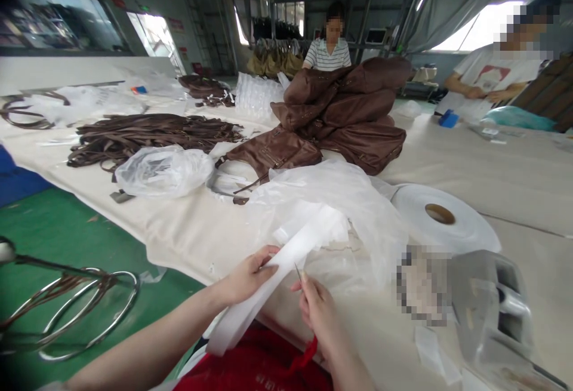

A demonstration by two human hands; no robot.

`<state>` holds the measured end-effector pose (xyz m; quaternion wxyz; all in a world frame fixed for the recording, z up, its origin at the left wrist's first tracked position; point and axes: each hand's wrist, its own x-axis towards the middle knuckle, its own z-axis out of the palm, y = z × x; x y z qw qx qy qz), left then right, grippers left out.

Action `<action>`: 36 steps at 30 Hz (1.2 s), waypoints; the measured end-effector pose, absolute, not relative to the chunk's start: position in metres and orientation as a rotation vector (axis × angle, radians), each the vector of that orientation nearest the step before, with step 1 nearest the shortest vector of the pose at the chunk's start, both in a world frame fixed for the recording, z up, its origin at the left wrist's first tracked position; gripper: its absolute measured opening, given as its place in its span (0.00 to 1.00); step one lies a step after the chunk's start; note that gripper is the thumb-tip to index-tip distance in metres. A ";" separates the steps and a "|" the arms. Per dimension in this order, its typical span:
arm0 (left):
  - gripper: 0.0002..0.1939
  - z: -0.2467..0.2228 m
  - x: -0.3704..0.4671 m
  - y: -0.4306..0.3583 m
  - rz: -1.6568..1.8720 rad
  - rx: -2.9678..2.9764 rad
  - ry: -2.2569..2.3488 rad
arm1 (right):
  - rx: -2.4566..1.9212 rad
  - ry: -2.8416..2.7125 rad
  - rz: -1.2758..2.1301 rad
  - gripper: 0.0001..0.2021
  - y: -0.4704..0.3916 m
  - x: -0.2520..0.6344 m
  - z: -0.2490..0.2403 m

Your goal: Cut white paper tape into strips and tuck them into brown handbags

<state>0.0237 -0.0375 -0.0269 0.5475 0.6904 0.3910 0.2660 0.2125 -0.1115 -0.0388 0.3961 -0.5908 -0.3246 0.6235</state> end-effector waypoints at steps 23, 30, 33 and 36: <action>0.30 -0.023 0.020 -0.031 0.455 1.002 0.929 | -1.411 -0.888 1.720 0.32 -0.100 0.207 -0.033; 0.31 -0.025 0.021 -0.029 0.467 1.064 0.896 | -1.422 -0.919 1.689 0.31 -0.100 0.206 -0.037; 0.30 -0.025 0.022 -0.029 0.481 1.076 0.899 | -1.484 -0.960 1.648 0.30 -0.101 0.209 -0.041; 0.30 -0.026 0.023 -0.027 0.496 1.117 0.894 | -1.527 -1.002 1.614 0.28 -0.101 0.210 -0.042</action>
